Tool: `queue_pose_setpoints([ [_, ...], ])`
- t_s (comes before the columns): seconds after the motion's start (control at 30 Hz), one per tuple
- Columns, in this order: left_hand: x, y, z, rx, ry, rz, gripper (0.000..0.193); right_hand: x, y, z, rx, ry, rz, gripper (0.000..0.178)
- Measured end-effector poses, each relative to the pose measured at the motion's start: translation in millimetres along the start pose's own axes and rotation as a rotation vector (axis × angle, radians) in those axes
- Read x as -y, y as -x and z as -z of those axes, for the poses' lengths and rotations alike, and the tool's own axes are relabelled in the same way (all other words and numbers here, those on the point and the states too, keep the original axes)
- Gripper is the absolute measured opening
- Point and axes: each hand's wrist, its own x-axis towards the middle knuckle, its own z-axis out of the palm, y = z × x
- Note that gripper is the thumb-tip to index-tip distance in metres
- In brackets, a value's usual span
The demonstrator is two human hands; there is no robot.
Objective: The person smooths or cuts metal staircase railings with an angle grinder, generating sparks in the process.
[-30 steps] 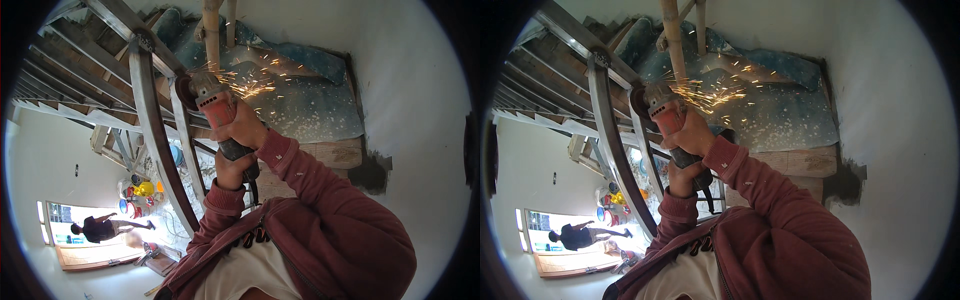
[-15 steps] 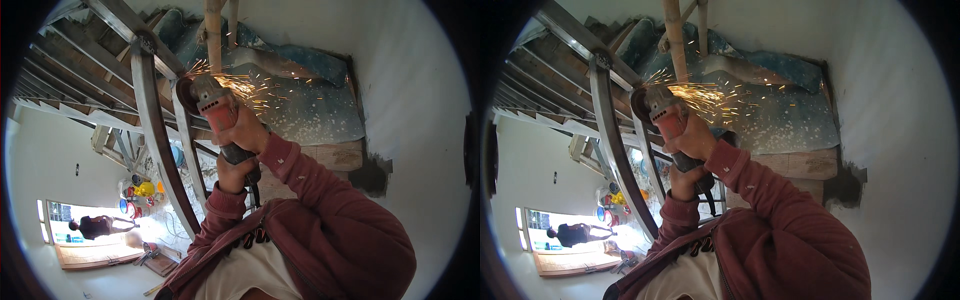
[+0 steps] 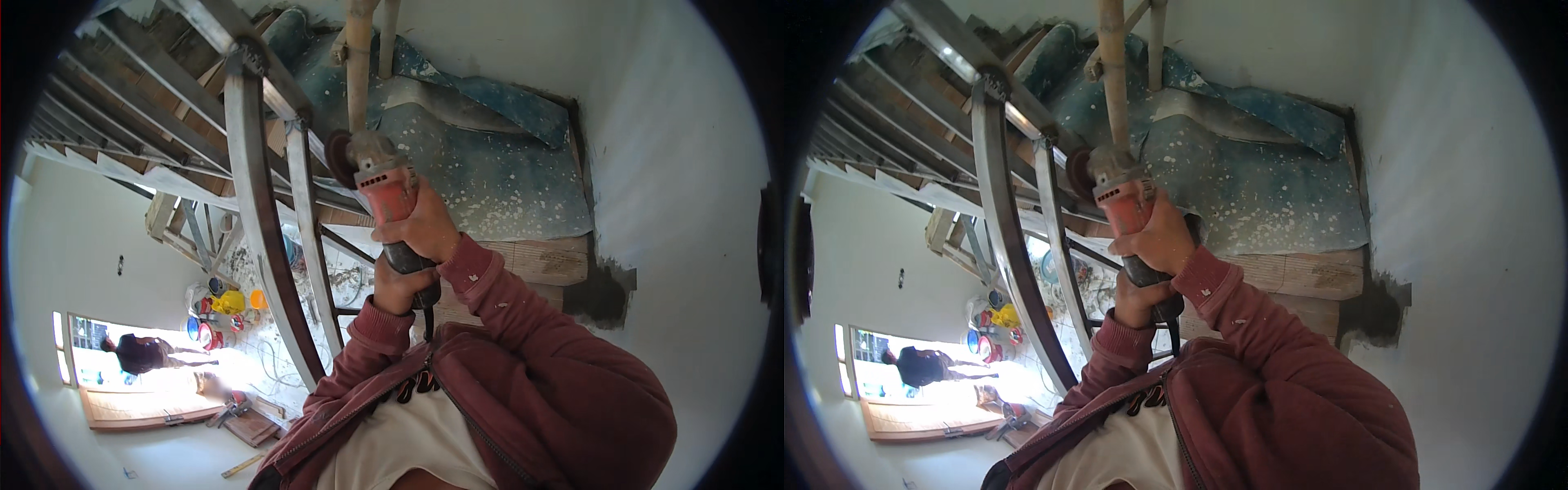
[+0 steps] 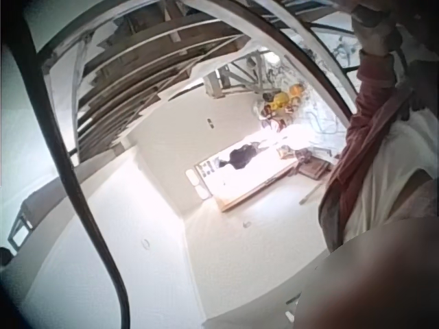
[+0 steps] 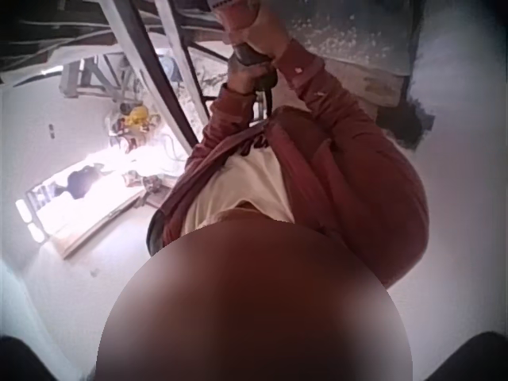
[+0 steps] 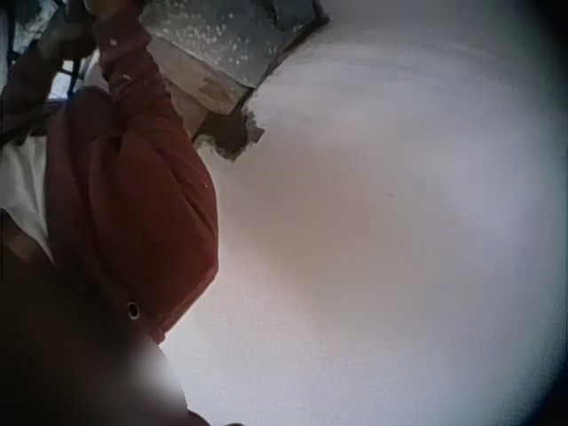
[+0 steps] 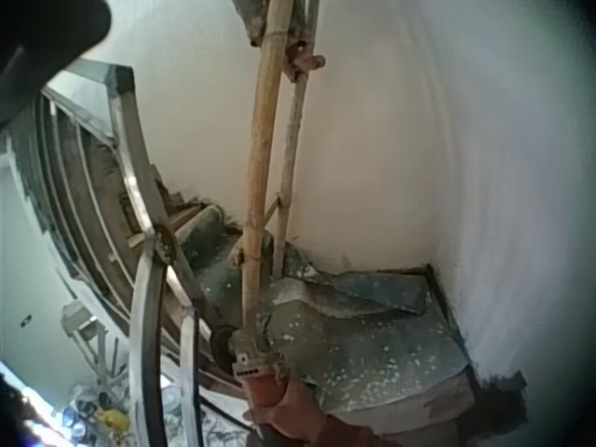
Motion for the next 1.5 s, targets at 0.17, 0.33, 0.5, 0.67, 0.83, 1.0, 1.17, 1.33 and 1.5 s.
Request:
queue_pose_setpoints([
  [0.17,6,-19,11,0.095,0.026,-0.07,0.051,14,-6,-5,-0.075,0.149,0.035,0.09],
  [0.33,1,-30,14,0.139,0.166,-0.112,0.055,17,-18,-11,-0.112,0.246,0.06,0.084],
  [0.5,3,-38,16,0.159,0.22,-0.13,0.061,22,-20,-11,-0.13,0.3,0.065,0.082],
  [0.67,3,-42,21,0.177,0.199,-0.146,0.061,27,-24,-16,-0.129,0.307,0.064,0.077],
  [0.83,6,-41,24,0.187,0.207,-0.175,0.058,19,-25,-17,-0.101,0.264,0.2,0.076],
  [1.0,1,-38,25,0.227,0.192,-0.122,0.049,23,-20,-17,-0.139,0.305,0.135,0.079],
  [1.17,3,-39,27,0.214,0.181,-0.139,0.045,21,-23,-19,-0.128,0.239,0.126,0.081],
  [1.33,4,-40,26,0.207,0.184,-0.155,0.047,27,-21,-20,-0.129,0.261,0.144,0.076],
  [1.5,8,-42,26,0.177,0.148,-0.243,0.05,13,-25,-18,-0.117,0.225,0.169,0.073],
])
